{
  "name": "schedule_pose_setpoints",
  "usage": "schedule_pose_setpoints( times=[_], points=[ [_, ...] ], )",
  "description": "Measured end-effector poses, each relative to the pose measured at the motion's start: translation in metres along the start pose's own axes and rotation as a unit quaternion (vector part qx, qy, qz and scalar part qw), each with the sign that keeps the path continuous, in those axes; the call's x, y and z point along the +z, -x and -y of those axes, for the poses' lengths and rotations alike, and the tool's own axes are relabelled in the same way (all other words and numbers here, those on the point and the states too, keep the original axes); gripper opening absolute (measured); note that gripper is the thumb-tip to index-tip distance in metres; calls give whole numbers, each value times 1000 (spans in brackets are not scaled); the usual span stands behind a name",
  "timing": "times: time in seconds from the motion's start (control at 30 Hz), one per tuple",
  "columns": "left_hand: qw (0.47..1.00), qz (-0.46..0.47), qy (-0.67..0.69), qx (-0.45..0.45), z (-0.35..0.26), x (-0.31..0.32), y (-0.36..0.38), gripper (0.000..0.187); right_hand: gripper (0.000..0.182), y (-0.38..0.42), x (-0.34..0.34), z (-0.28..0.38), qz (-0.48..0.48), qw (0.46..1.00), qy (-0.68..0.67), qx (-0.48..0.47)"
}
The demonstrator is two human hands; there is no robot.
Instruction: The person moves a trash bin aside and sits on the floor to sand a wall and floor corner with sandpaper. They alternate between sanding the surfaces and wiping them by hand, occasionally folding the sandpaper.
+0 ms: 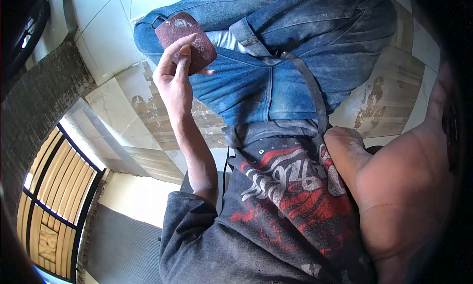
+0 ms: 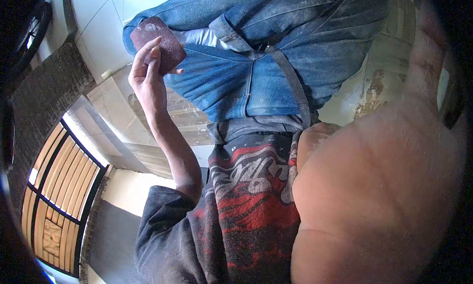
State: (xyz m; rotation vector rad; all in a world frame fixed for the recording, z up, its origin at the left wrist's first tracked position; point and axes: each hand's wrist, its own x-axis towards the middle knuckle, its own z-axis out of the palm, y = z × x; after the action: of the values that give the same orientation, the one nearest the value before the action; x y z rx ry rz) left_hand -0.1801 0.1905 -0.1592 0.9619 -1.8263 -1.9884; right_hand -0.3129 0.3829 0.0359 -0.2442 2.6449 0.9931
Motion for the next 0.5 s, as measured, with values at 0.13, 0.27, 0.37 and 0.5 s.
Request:
schedule_pose_setpoints(
  times=[0.13,0.27,0.37,0.5],
  points=[
    [1000,-3,-9,-5,0,1,0,24,95,0,-1,0,3,1000,4,-2],
    [1000,-3,-1,-7,-1,3,-1,24,102,-3,-2,-1,5,1000,5,-1],
    [1000,0,-9,-8,1,2,-1,24,106,-4,-5,0,10,1000,8,-2],
    [1000,-3,-3,-8,1,1,-1,23,113,-5,-10,-2,21,1000,12,4]
  ],
)
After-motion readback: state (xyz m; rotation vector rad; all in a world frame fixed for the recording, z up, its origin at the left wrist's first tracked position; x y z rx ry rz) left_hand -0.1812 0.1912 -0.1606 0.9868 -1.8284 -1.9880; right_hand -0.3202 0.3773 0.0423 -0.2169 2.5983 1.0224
